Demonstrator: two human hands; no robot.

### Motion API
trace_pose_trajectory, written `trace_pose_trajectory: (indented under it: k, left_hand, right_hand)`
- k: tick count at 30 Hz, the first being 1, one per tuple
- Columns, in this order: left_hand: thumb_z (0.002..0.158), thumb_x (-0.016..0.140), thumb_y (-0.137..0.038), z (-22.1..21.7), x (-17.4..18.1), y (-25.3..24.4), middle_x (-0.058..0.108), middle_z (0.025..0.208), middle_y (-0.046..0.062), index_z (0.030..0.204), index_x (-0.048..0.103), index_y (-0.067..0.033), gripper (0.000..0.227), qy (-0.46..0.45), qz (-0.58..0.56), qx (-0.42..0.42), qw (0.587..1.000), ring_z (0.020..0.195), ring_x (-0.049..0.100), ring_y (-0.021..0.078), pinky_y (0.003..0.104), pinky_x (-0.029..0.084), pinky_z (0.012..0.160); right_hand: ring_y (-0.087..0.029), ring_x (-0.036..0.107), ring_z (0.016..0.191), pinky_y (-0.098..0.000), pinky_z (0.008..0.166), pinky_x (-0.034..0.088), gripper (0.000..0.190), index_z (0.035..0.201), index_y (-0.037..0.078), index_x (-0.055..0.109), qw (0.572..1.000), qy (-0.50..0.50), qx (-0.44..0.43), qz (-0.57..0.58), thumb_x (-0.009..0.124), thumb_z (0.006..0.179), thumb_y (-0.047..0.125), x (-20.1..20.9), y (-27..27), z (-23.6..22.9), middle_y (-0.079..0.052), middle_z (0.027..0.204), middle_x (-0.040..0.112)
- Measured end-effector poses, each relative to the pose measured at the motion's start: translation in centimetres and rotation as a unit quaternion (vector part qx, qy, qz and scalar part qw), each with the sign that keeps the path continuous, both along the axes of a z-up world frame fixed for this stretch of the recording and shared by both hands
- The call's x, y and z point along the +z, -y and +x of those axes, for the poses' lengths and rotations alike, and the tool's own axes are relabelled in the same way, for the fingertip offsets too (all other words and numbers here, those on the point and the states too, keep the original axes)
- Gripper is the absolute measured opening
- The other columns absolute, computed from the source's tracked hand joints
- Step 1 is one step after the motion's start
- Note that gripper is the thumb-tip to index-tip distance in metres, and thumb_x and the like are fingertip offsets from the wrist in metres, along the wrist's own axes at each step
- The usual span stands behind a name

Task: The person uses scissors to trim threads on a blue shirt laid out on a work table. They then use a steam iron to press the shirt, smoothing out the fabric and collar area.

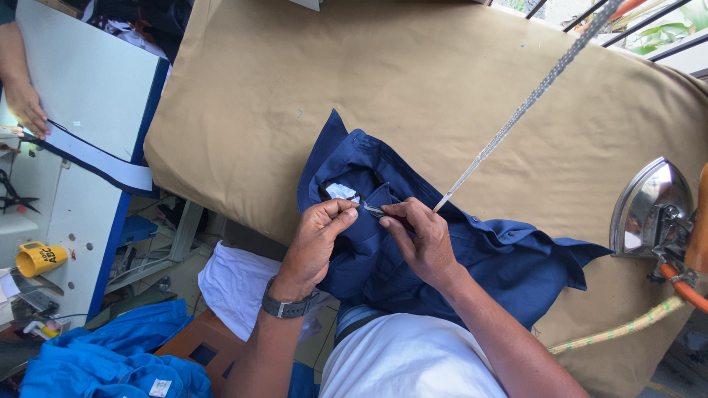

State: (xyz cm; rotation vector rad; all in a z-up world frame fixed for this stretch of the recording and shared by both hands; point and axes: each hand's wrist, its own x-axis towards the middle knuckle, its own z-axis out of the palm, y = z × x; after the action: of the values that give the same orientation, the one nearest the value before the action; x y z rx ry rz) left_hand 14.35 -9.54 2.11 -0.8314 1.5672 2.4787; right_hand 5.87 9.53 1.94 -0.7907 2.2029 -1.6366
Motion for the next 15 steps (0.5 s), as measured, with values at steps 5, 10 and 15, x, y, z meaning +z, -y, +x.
trace_pose_trajectory:
  k: [5,10,15]
  left_hand:
    - [0.099,0.066,-0.008,-0.2,-0.1,-0.1,0.065,0.089,-0.004,0.107,0.072,0.0029,0.015,0.004,-0.023,0.006,1.0,0.083,0.054,0.0018,0.019,0.044,0.082]
    - [0.097,0.069,-0.009,-0.6,0.1,0.5,0.069,0.095,-0.002,0.106,0.072,0.002,0.014,-0.031,-0.029,0.009,0.999,0.088,0.058,0.0027,0.021,0.047,0.086]
    - [0.09,0.076,-0.008,-0.9,0.0,1.3,0.072,0.089,-0.001,0.096,0.076,0.0007,0.01,-0.01,-0.083,0.014,0.996,0.081,0.063,0.0046,0.023,0.052,0.078]
  right_hand:
    - [-0.009,0.065,0.08,-0.0246,0.071,0.053,0.016,0.113,0.001,0.067,0.992,0.09,-0.031,-0.078,0.069,0.1,0.009,-1.4,-0.8,0.7,-0.004,0.093,0.067]
    - [-0.005,0.057,0.086,-0.0226,0.077,0.05,0.024,0.127,0.002,0.061,0.975,0.146,-0.149,-0.076,0.062,0.108,0.016,-2.2,-1.4,-0.1,0.0,0.095,0.063]
    - [-0.012,0.054,0.071,-0.0266,0.063,0.045,0.03,0.122,0.003,0.065,0.98,0.101,-0.151,0.085,0.071,0.098,0.019,-0.9,-3.2,-1.2,-0.005,0.082,0.06]
